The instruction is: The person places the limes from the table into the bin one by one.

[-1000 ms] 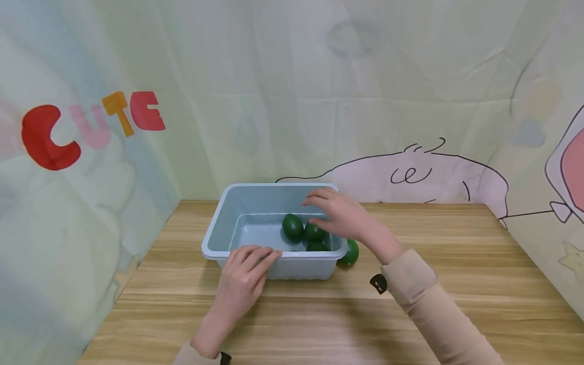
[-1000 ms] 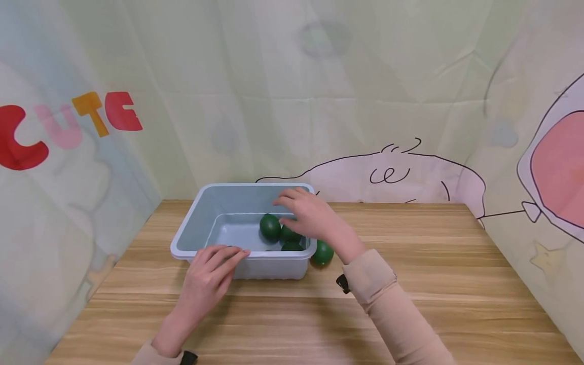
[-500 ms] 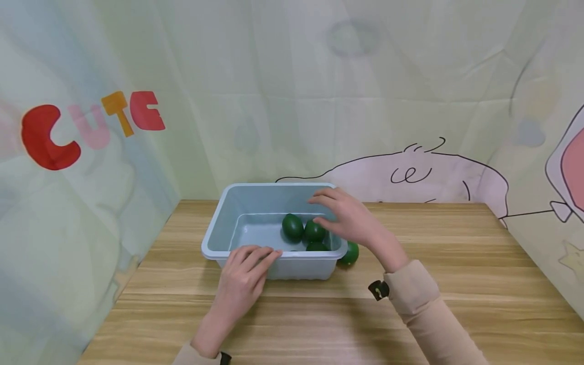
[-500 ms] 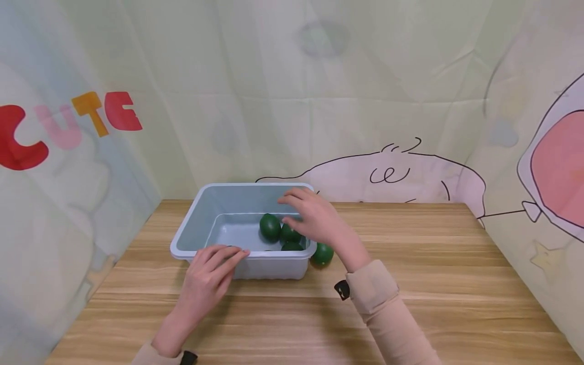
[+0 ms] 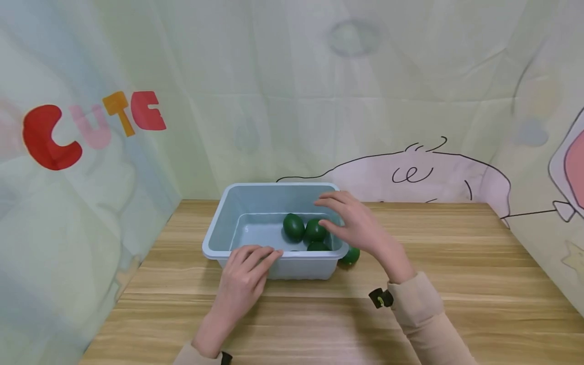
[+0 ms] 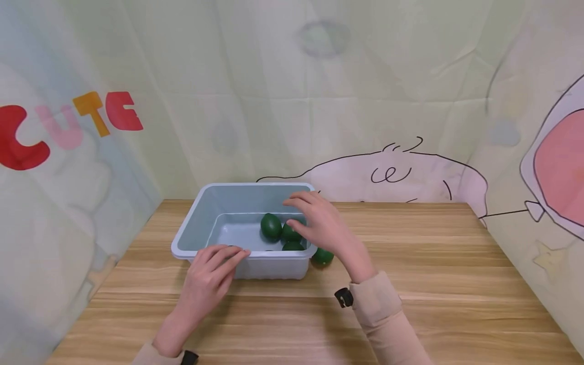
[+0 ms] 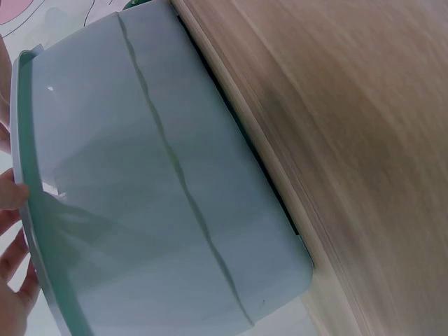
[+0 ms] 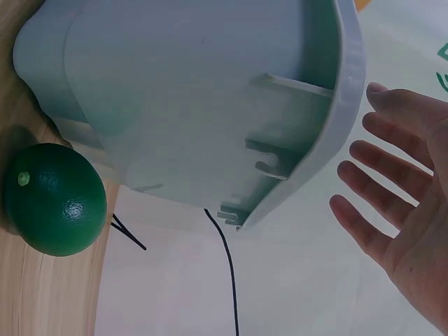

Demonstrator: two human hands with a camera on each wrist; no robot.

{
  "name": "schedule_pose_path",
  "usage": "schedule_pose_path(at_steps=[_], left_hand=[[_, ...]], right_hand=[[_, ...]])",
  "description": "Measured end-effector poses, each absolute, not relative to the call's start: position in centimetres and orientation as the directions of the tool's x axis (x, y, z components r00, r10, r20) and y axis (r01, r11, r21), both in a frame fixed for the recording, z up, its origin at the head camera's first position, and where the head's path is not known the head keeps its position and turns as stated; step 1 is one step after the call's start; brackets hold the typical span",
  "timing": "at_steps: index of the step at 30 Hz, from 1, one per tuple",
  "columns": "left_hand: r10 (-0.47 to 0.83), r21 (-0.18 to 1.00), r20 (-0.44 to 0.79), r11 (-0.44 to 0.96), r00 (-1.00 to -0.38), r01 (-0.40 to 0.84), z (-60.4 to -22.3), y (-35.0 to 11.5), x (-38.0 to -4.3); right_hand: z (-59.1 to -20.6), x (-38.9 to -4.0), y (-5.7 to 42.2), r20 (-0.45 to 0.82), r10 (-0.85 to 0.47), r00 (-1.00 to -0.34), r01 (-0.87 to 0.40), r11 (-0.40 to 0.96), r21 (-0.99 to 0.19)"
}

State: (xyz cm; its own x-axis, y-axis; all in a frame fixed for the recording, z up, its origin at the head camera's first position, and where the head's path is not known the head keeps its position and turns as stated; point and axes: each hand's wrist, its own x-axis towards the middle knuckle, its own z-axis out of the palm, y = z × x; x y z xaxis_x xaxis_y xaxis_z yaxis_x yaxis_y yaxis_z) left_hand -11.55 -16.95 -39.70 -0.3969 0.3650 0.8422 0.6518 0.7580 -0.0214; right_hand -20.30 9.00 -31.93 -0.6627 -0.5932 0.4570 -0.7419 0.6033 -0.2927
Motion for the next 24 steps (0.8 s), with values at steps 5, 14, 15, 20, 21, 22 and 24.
schedule_pose_path(at_steps=[5, 14, 15, 20, 21, 22, 24], left_hand=[[0.363, -0.019, 0.843, 0.759, -0.398, 0.651, -39.6, -16.9, -11.6], [0.361, -0.015, 0.842, 0.76, -0.402, 0.65, -39.8, -16.9, -11.6], [0.359, -0.014, 0.843, 0.76, -0.4, 0.65, -39.8, -16.9, -11.6], [0.358, -0.019, 0.847, 0.759, -0.393, 0.65, -39.8, -16.9, -11.6], [0.358, -0.019, 0.848, 0.759, -0.392, 0.651, -39.8, -16.9, -11.6], [0.358, -0.019, 0.848, 0.758, -0.392, 0.651, -39.7, -16.9, -11.6], [0.359, -0.019, 0.846, 0.759, -0.393, 0.651, -39.7, -16.9, -11.6]], right_hand=[[-32.2, -19.9, 9.6, 0.453, -0.56, -0.694, -0.714, 0.616, -0.334], [-33.0, -19.4, 10.7, 0.5, -0.495, -0.711, -0.699, 0.579, -0.419], [-33.0, -19.3, 10.7, 0.507, -0.489, -0.71, -0.7, 0.575, -0.424], [-33.3, -19.1, 11.0, 0.526, -0.453, -0.72, -0.688, 0.567, -0.453], [-33.3, -19.0, 11.1, 0.528, -0.443, -0.725, -0.682, 0.569, -0.459], [-33.4, -19.0, 11.2, 0.528, -0.433, -0.731, -0.675, 0.572, -0.465], [-33.4, -18.8, 11.3, 0.525, -0.414, -0.744, -0.66, 0.581, -0.477]])
